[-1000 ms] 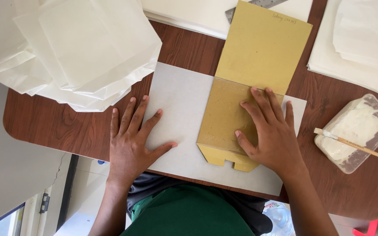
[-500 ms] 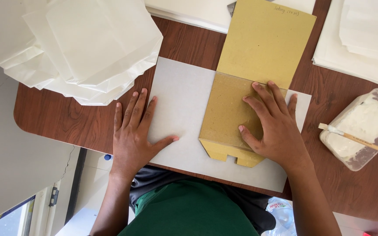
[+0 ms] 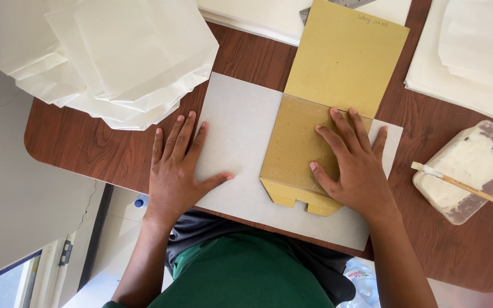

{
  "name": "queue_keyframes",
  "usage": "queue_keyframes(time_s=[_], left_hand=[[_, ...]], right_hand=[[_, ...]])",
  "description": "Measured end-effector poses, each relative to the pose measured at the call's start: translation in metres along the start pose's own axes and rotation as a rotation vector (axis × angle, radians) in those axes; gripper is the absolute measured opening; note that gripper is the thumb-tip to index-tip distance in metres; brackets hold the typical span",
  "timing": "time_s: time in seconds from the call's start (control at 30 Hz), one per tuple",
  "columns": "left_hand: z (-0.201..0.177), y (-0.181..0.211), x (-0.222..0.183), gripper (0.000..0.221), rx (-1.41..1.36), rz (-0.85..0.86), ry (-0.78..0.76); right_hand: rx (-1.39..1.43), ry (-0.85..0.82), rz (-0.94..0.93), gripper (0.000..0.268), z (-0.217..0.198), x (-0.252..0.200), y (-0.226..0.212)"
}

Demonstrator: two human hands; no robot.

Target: Manually assembling bags by folding the bottom, applying glue with a brush, and pressing the seams.

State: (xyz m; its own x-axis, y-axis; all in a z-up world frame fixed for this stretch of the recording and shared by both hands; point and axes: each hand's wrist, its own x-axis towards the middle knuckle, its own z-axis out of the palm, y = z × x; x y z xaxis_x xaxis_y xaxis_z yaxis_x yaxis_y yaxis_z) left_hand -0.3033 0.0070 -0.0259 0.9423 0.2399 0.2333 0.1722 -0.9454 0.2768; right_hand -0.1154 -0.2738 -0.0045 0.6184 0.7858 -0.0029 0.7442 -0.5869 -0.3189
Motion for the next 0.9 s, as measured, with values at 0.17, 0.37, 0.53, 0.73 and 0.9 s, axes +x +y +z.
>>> queue_keyframes(time_s=[0.17, 0.37, 0.53, 0.73, 0.9], left_hand=[[0.001, 0.0, -0.002, 0.093, 0.009, 0.003, 0.026], [0.002, 0.0, -0.002, 0.099, 0.002, -0.011, -0.005], [-0.012, 0.003, -0.014, 0.097, 0.001, -0.058, 0.032], [-0.013, 0.014, -0.062, 0.087, -0.131, -0.321, 0.16], [0.006, 0.027, -0.079, 0.103, -0.022, -0.348, 0.055]], right_hand=[[0.014, -0.003, 0.006, 0.058, -0.001, 0.0, -0.001], [0.026, -0.032, 0.031, 0.06, -0.003, 0.0, -0.002], [-0.086, 0.095, 0.016, 0.064, -0.013, -0.024, -0.013], [0.067, 0.289, -0.021, 0.037, 0.001, -0.092, -0.036], [0.035, 0.224, 0.058, 0.042, 0.02, -0.102, -0.037]])
